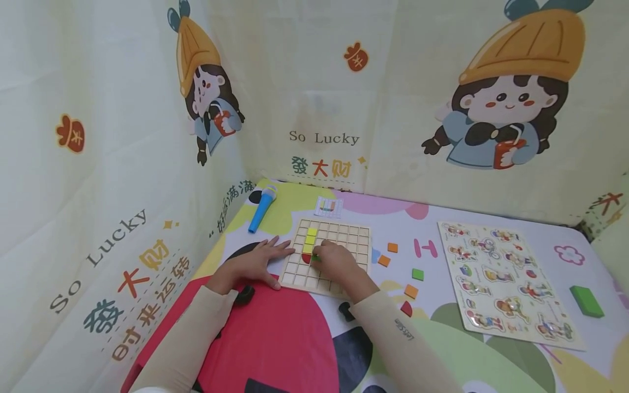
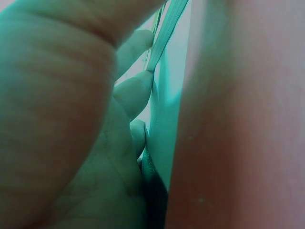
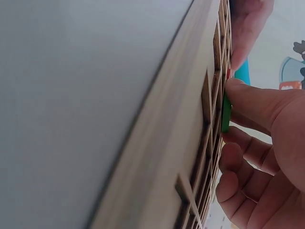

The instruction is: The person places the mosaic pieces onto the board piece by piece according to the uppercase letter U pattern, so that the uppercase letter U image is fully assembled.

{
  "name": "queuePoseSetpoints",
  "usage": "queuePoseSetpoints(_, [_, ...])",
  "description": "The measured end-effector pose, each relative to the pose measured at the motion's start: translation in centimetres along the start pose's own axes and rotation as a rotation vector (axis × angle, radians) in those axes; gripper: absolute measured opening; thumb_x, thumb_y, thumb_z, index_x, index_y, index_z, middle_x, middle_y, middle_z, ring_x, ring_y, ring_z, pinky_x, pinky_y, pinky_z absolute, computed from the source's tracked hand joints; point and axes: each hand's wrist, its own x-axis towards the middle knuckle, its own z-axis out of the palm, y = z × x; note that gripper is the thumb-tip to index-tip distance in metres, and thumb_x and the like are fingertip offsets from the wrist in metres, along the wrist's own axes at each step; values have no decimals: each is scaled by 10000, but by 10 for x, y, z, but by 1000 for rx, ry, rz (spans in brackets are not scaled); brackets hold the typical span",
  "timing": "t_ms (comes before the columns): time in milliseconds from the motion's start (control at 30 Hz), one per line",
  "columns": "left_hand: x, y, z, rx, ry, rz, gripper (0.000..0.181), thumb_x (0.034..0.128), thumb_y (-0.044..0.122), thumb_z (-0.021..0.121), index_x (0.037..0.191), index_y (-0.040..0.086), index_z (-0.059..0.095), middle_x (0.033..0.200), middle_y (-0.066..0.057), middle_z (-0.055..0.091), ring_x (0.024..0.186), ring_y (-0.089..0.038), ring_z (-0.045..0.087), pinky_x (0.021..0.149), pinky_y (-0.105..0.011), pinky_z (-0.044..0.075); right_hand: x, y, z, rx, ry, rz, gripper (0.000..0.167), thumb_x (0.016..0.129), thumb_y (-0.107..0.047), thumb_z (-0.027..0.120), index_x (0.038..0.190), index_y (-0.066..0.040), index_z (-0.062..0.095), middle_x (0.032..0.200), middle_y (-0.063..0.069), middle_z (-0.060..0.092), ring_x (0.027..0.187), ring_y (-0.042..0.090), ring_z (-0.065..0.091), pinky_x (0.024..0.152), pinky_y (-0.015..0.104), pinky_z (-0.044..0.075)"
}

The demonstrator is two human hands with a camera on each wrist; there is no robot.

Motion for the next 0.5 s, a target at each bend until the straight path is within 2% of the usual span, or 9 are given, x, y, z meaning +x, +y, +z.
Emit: queuePoseSetpoints(500, [0,3,-2,2,-3,-4,1052,648,555,838,1533,338,311,1609,66,175,1476,-238,-14,1158,-486,33,2,0,1,-5,-9,17,288,884,-312,735,1128,-159,730,1060,-5,634,966,176,602,878,361,504])
